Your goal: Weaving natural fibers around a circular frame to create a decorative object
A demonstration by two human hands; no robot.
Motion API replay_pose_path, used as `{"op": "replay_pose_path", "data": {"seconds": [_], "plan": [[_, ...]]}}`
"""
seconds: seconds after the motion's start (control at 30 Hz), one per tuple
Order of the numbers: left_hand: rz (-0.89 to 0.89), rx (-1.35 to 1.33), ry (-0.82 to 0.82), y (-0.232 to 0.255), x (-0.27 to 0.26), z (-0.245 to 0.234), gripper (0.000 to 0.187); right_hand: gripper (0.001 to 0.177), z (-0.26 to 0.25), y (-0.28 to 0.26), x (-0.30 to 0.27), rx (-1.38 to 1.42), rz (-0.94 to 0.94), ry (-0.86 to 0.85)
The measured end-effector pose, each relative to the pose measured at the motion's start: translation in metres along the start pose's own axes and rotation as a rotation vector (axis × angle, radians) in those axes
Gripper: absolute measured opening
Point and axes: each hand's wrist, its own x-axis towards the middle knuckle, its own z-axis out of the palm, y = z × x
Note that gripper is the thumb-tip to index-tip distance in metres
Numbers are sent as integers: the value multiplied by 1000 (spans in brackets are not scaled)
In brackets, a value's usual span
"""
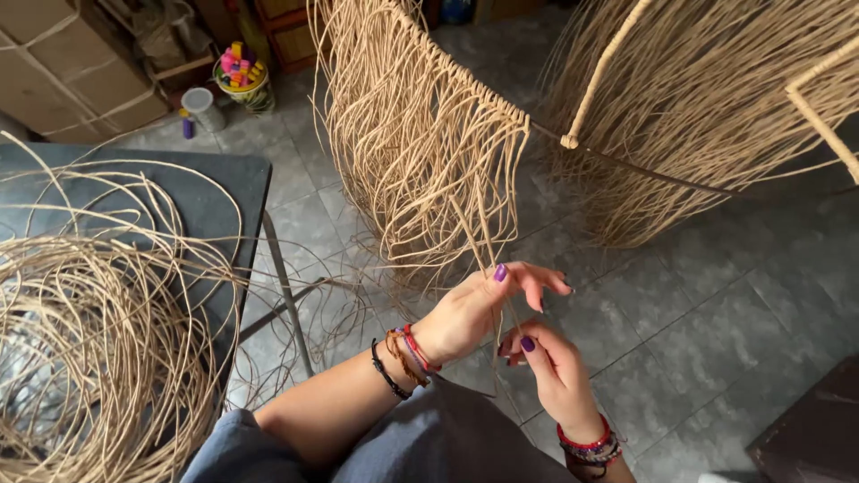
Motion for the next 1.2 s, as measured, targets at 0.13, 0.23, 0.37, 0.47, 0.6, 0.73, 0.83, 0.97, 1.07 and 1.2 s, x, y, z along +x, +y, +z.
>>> {"op": "replay_pose_path", "data": {"seconds": [0.13, 0.23, 0.37, 0.47, 0.6, 0.73, 0.83, 0.97, 1.07, 1.2], "plan": [[0, -91, -12, -2, 5, -8, 46, 31, 10, -14, 7, 45, -3, 11], [14, -11, 11, 3, 10, -16, 48, 48, 17, -24, 10, 325, 129, -80], [-158, 227, -45, 18, 10, -35, 48, 25, 7, -14, 6, 97, 273, 83], [-416, 941, -214, 44, -6, -23, 63, 27, -11, -19, 4, -222, 297, 110], [200, 1331, -351, 66, -13, 17, 40, 22, -26, -19, 7, -524, 124, 32], [280, 1731, -282, 12, -12, 13, 37, 13, -28, -28, 2, -634, 92, 17], [105, 1695, -361, 7, -15, -18, 9, 20, -50, -43, -1, -633, 49, 8], [-115, 1865, -190, 27, -29, -86, 10, 24, -106, -35, -27, -709, 286, 146], [-271, 1868, -33, 36, -38, -106, 7, 21, -121, -32, -32, -812, 227, 192], [-356, 1652, -132, 37, -13, -55, 86, 21, -81, -54, -9, -804, 176, 31]]}}
